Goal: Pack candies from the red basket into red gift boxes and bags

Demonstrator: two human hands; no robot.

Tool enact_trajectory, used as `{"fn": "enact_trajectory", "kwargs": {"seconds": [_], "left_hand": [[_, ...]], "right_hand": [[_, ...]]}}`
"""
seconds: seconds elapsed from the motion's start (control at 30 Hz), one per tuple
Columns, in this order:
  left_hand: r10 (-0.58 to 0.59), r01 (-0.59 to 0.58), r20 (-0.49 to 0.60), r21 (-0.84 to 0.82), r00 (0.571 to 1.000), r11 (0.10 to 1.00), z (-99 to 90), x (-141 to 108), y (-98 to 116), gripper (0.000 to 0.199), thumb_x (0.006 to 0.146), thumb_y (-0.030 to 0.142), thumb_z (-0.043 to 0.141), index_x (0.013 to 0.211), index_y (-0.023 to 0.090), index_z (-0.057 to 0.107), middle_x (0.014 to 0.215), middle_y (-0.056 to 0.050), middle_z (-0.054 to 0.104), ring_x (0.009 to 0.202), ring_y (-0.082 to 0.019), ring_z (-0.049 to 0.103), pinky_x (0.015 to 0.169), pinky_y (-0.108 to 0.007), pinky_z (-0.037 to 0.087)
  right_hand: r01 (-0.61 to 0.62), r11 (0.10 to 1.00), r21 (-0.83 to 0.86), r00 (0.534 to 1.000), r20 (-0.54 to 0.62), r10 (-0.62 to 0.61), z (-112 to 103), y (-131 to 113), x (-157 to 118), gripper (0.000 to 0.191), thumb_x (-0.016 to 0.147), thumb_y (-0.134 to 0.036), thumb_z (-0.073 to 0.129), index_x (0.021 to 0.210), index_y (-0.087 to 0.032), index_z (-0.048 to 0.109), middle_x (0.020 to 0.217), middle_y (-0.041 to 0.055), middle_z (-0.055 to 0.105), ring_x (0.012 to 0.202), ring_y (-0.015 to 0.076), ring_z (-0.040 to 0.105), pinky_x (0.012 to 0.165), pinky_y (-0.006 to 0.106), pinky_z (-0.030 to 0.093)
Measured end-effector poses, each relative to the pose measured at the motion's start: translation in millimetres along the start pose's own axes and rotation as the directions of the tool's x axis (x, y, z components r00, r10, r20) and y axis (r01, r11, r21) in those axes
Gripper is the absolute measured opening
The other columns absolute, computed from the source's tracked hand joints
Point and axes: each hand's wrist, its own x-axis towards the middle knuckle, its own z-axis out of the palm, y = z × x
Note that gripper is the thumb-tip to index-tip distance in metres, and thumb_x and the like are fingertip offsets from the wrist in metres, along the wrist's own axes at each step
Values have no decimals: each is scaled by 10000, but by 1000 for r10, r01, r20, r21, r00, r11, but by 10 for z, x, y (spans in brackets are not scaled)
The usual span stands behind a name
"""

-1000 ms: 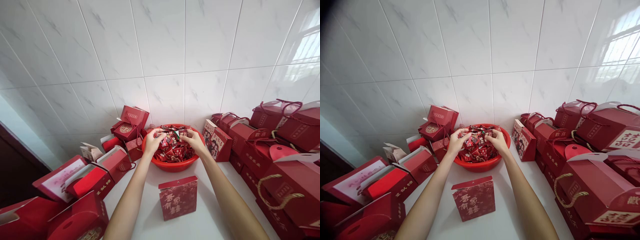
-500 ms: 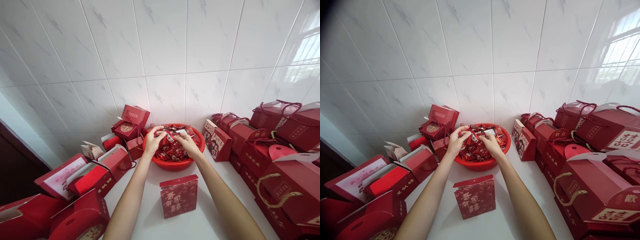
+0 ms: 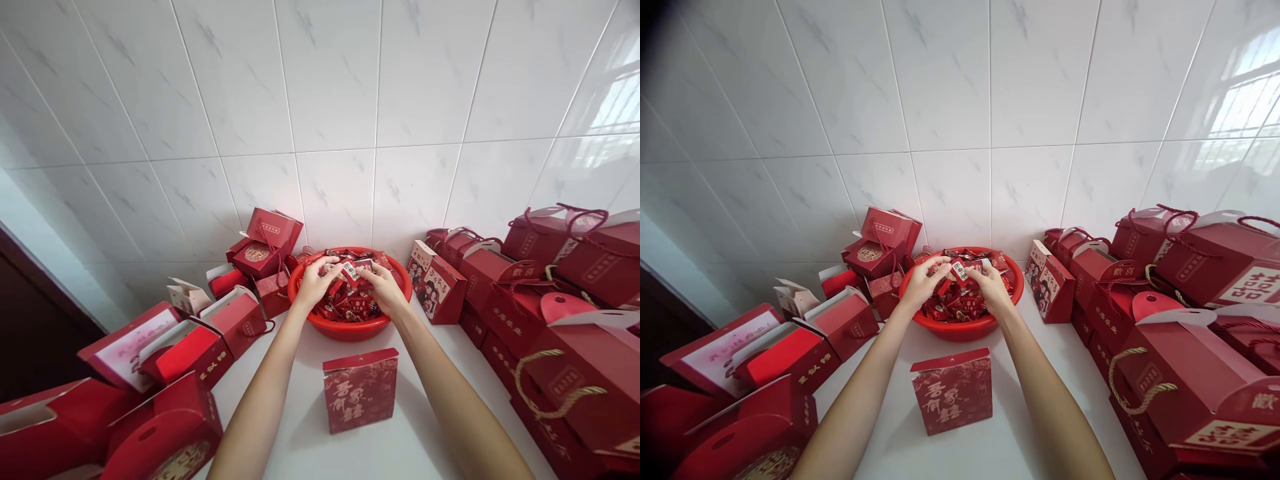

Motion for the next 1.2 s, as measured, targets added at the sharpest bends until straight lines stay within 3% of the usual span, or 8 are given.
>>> {"fn": "enact_trajectory", "kwargs": {"seconds": [0.13, 0.3, 0.4, 0.57, 0.77, 0.9, 1.07, 1.2], "left_hand": [[-2, 4, 77, -25, 997, 1000, 10, 2, -19, 399, 804, 515, 669, 1025, 185, 716, 849, -37, 740, 789, -204, 686, 740, -307, 545], [80, -80, 55, -1, 995, 997, -15, -12, 23, 290, 815, 470, 663, 879, 197, 737, 848, -16, 732, 790, -182, 653, 766, -286, 521], [32, -32, -7, -76, 999, 997, -23, -21, 34, 304, 783, 465, 692, 883, 180, 729, 805, -20, 727, 765, -186, 660, 752, -299, 526], [-22, 22, 0, -228, 1000, 973, -23, -21, 49, 256, 703, 389, 706, 845, 178, 734, 787, -23, 740, 710, -190, 678, 728, -330, 559], [-34, 36, 18, -161, 999, 986, -46, -35, 94, 223, 669, 336, 609, 748, 193, 761, 827, -35, 766, 796, -222, 685, 788, -341, 561], [-48, 60, 75, -155, 996, 986, -36, -50, 90, 276, 689, 391, 707, 857, 178, 757, 926, -54, 776, 880, -237, 705, 836, -351, 562], [-46, 83, 200, -182, 979, 980, -14, -40, 31, 462, 638, 335, 804, 1060, 175, 708, 1145, -94, 745, 1082, -276, 691, 951, -407, 542], [-32, 65, 202, -161, 979, 985, -22, -28, -1, 464, 650, 320, 796, 1078, 168, 697, 1184, -110, 735, 1125, -282, 679, 989, -423, 526]], "right_hand": [[28, 999, -34, 999, 25, -28, 4, -11, -18, 382, 578, -402, 857, 803, -212, 614, 719, -26, 667, 554, 144, 621, 486, 251, 487], [31, 998, -51, 998, 47, -29, 9, -13, -19, 428, 561, -428, 875, 855, -211, 653, 784, -20, 677, 585, 134, 622, 494, 247, 493], [1, 1000, -16, 1000, 22, -1, 7, -15, -9, 426, 580, -480, 867, 799, -207, 625, 752, -11, 671, 570, 130, 613, 455, 227, 451], [-48, 995, 92, 997, 69, 41, -20, -20, 17, 425, 595, -504, 861, 795, -208, 631, 716, 23, 687, 561, 144, 607, 443, 234, 443], [13, 990, 142, 999, 27, -17, -42, -19, 23, 423, 444, -261, 901, 762, -192, 631, 693, -4, 677, 572, 141, 622, 474, 230, 453], [60, 989, 137, 998, 7, -62, -41, -25, 10, 430, 439, -261, 895, 765, -184, 626, 681, -18, 671, 559, 124, 599, 488, 229, 444], [81, 985, 152, 997, -14, -80, -56, -23, 21, 437, 443, -281, 911, 750, -175, 618, 666, -26, 656, 547, 101, 574, 512, 225, 435], [59, 987, 147, 997, 32, -65, -69, -11, 33, 434, 471, -312, 915, 777, -178, 638, 698, -23, 664, 574, 107, 593, 541, 235, 453]]}}
